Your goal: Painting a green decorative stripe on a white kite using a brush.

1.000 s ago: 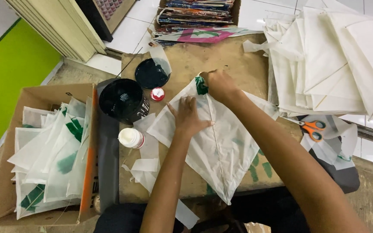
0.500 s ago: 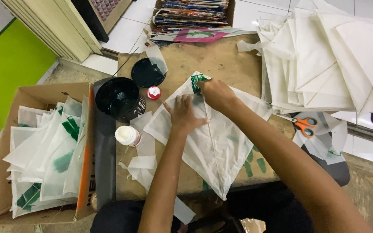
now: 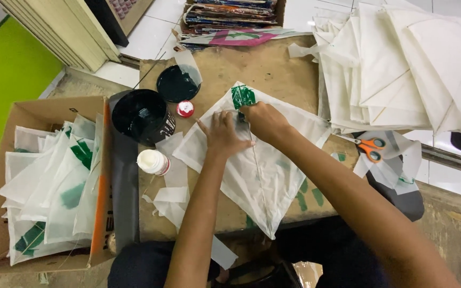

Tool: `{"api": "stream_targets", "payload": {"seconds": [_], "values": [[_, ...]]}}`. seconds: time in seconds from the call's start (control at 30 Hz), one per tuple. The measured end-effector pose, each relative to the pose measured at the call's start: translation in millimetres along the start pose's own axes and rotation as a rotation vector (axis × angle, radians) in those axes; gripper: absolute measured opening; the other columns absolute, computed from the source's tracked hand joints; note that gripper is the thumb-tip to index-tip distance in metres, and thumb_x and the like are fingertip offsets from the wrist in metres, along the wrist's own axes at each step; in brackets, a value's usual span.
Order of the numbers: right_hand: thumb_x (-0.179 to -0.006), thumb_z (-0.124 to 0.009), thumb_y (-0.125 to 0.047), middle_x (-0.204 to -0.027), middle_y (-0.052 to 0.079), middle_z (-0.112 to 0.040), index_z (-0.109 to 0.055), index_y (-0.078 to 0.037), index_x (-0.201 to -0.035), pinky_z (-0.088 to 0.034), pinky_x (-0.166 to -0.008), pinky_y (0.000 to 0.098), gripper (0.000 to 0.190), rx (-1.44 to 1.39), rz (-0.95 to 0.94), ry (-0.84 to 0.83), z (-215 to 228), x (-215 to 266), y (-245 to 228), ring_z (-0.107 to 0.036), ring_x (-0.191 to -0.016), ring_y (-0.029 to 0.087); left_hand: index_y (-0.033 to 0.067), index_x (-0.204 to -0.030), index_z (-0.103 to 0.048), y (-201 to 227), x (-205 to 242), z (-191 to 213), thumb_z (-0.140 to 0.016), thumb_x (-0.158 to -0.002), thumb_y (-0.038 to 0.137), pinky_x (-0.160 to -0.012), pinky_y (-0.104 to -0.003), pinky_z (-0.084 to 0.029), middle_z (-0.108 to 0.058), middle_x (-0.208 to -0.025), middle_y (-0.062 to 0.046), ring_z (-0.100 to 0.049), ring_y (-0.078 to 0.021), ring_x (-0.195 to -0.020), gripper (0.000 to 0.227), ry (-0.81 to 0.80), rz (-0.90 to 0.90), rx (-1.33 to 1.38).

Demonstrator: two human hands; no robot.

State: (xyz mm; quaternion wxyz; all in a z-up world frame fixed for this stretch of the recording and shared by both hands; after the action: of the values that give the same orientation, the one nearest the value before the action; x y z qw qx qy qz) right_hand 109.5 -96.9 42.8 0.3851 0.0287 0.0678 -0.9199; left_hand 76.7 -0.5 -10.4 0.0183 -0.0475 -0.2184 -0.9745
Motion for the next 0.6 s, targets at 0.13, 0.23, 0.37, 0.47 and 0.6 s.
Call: {"api": "stream_targets", "payload": {"seconds": [0.13, 0.23, 0.37, 0.47, 0.6], "values": [[-0.091, -0.068, -0.004, -0.084, 0.015, -0.076, -0.077, -0.003, -0.107, -0.064, -0.068, 0.0377, 0.017, -0.007, -0.002, -0.003, -0.5, 3.1, -1.6, -0.076, -0.077, 0.034, 0.0143, -0.14, -0.033, -12.4, -13.5, -15.5, -0.075, -0.069, 0.067, -0.106, -0.087, -0.021, -0.036, -0.158, -0.014, -0.025, -0.0399, -0.151, 0.098, -0.036, -0.001, 0.012], [-0.091, -0.069, -0.003, -0.084, 0.016, -0.075, -0.077, -0.002, -0.104, -0.064, -0.069, 0.0384, 0.015, -0.024, 0.006, -0.015, 2.5, 7.2, -6.6, -0.076, -0.077, 0.035, 0.0194, -0.144, -0.032, -38.5, -38.4, -39.3, -0.063, -0.072, 0.075, -0.105, -0.087, -0.02, -0.04, -0.156, -0.007, -0.027, -0.0338, -0.151, 0.095, -0.033, 0.017, 0.007], [-0.09, -0.066, 0.002, -0.081, 0.016, -0.075, -0.076, -0.001, -0.099, -0.064, -0.067, 0.0371, 0.014, -0.035, 0.01, -0.026, 11.4, 15.6, -16.0, -0.076, -0.077, 0.035, 0.0195, -0.144, -0.031, -46.8, -44.0, -39.8, -0.051, -0.087, 0.046, -0.108, -0.085, -0.012, -0.05, -0.152, -0.01, -0.037, -0.0308, -0.148, 0.065, -0.046, 0.031, -0.038], [-0.09, -0.066, 0.001, -0.082, 0.016, -0.075, -0.076, -0.002, -0.1, -0.064, -0.067, 0.0368, 0.014, -0.031, 0.012, -0.033, 4.6, 22.9, -18.9, -0.076, -0.077, 0.035, 0.0188, -0.143, -0.032, -38.6, -37.2, -33.0, -0.048, -0.087, 0.03, -0.108, -0.084, -0.012, -0.053, -0.15, -0.011, -0.04, -0.0306, -0.146, 0.059, -0.046, 0.029, -0.036], [-0.09, -0.066, 0.001, -0.082, 0.014, -0.075, -0.076, -0.003, -0.099, -0.065, -0.066, 0.0353, 0.014, -0.007, 0.024, -0.054, 13.0, 36.2, -31.2, -0.076, -0.077, 0.033, 0.0193, -0.138, -0.033, -32.1, -31.3, -25.1, -0.043, -0.089, 0.022, -0.107, -0.085, -0.011, -0.051, -0.15, -0.014, -0.038, -0.0338, -0.147, 0.05, -0.056, 0.045, 0.006]]}}
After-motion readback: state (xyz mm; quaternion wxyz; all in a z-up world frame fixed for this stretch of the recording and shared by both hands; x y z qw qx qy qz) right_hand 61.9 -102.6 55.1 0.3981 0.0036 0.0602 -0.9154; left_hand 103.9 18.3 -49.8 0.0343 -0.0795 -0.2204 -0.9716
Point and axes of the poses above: each hand's wrist, its own x-axis away from the middle knuckle, its own z-axis out of the back of the hand, y = z × x, the point moved 8 cm from there along -x, towards the middle knuckle
